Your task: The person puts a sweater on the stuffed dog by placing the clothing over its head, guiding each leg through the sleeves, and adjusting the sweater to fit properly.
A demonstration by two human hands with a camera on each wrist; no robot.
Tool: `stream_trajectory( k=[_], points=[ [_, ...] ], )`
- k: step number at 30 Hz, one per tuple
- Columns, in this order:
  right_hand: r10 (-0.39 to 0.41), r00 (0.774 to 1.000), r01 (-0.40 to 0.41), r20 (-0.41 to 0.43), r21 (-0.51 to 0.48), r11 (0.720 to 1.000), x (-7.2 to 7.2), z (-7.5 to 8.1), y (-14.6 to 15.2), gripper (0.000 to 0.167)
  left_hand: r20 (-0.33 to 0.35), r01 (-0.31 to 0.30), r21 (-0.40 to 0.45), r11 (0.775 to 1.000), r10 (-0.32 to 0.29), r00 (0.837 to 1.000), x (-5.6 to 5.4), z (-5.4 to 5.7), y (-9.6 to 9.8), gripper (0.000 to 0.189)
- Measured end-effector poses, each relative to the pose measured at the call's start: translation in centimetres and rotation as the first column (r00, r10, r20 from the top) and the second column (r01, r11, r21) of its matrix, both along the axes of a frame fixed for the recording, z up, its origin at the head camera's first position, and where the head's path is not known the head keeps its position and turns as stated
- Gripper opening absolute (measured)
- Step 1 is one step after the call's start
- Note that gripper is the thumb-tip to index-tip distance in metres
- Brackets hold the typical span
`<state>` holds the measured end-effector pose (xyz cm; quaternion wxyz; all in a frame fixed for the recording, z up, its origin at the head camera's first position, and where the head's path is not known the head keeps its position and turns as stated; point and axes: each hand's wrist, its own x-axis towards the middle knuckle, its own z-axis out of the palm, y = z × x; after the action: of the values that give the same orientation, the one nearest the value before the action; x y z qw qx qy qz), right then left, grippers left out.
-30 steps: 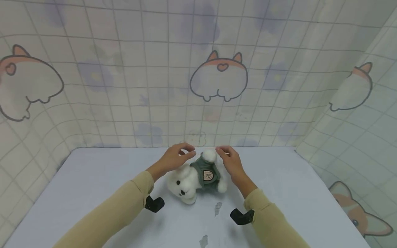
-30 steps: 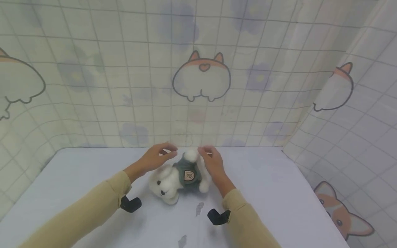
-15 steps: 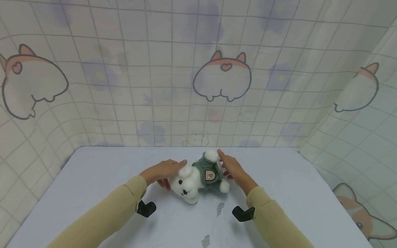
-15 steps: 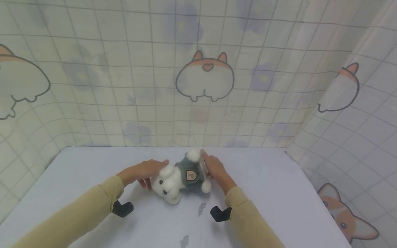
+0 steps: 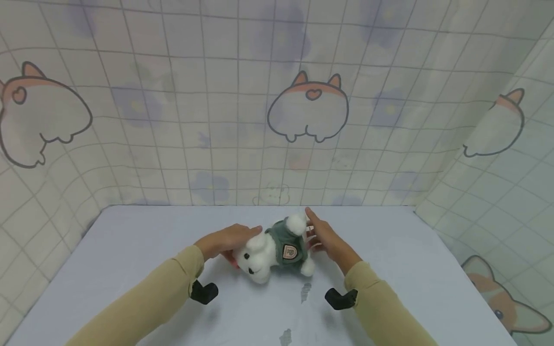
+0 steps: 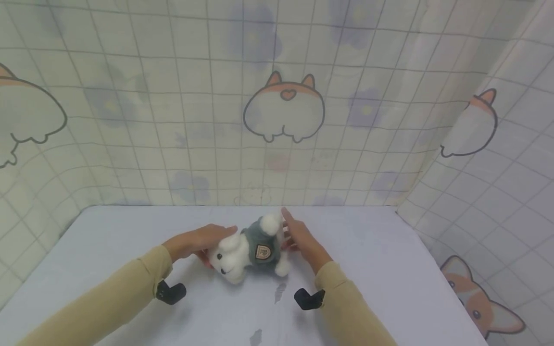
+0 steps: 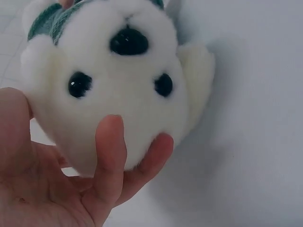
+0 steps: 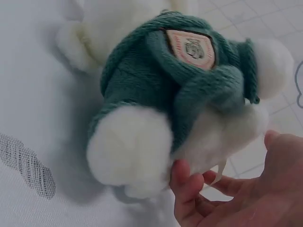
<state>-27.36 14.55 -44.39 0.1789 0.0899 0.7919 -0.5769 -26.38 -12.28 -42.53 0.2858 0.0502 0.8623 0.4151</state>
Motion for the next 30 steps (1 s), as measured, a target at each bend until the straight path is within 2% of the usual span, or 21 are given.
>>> stream_trajectory(
  k=[3, 7, 10, 14, 18, 22, 26, 30],
  points=[
    [0.007, 1.000, -0.007, -0.004, -0.058, 0.998, 0.0, 0.1, 0.2, 0.086, -0.043, -0.017, -0.009, 1.000, 0.017, 0.999, -0.1, 0.5, -0.4, 0.058],
    [0.029, 0.999, -0.033, -0.045, -0.097, 0.995, -0.1, 0.6, 0.1, 0.075, -0.120, -0.056, -0.009, 0.998, 0.054, 0.991, -0.4, 1.4, -0.7, 0.052],
    [0.076, 0.992, -0.083, -0.102, -0.070, 0.994, -0.1, 1.0, 0.0, 0.066, -0.188, -0.096, -0.006, 0.995, 0.093, 0.978, -0.8, 1.5, -0.9, 0.055],
    [0.121, 0.982, -0.127, -0.146, -0.029, 0.992, 0.0, 1.6, -0.1, 0.061, -0.253, -0.163, -0.016, 0.986, 0.154, 0.955, -1.2, 1.5, -1.5, 0.070],
    [0.151, 0.971, -0.156, -0.183, -0.012, 0.988, 0.3, 1.8, -0.2, 0.065, -0.294, -0.205, -0.025, 0.978, 0.189, 0.937, -1.4, 2.0, -1.9, 0.082],
    [0.188, 0.954, -0.185, -0.232, 0.039, 0.982, 0.6, 1.4, -0.3, 0.072, -0.339, -0.211, -0.026, 0.977, 0.190, 0.921, -1.5, 2.6, -2.0, 0.084],
    [0.214, 0.942, -0.205, -0.258, 0.063, 0.977, 0.9, 0.6, -0.4, 0.071, -0.417, -0.208, -0.010, 0.978, 0.185, 0.890, -1.6, 3.2, -2.0, 0.081],
    [0.247, 0.912, -0.193, -0.327, 0.190, 0.963, 1.5, 0.1, -1.1, 0.071, -0.528, -0.183, 0.004, 0.983, 0.157, 0.835, -1.8, 4.0, -1.6, 0.077]
  ],
)
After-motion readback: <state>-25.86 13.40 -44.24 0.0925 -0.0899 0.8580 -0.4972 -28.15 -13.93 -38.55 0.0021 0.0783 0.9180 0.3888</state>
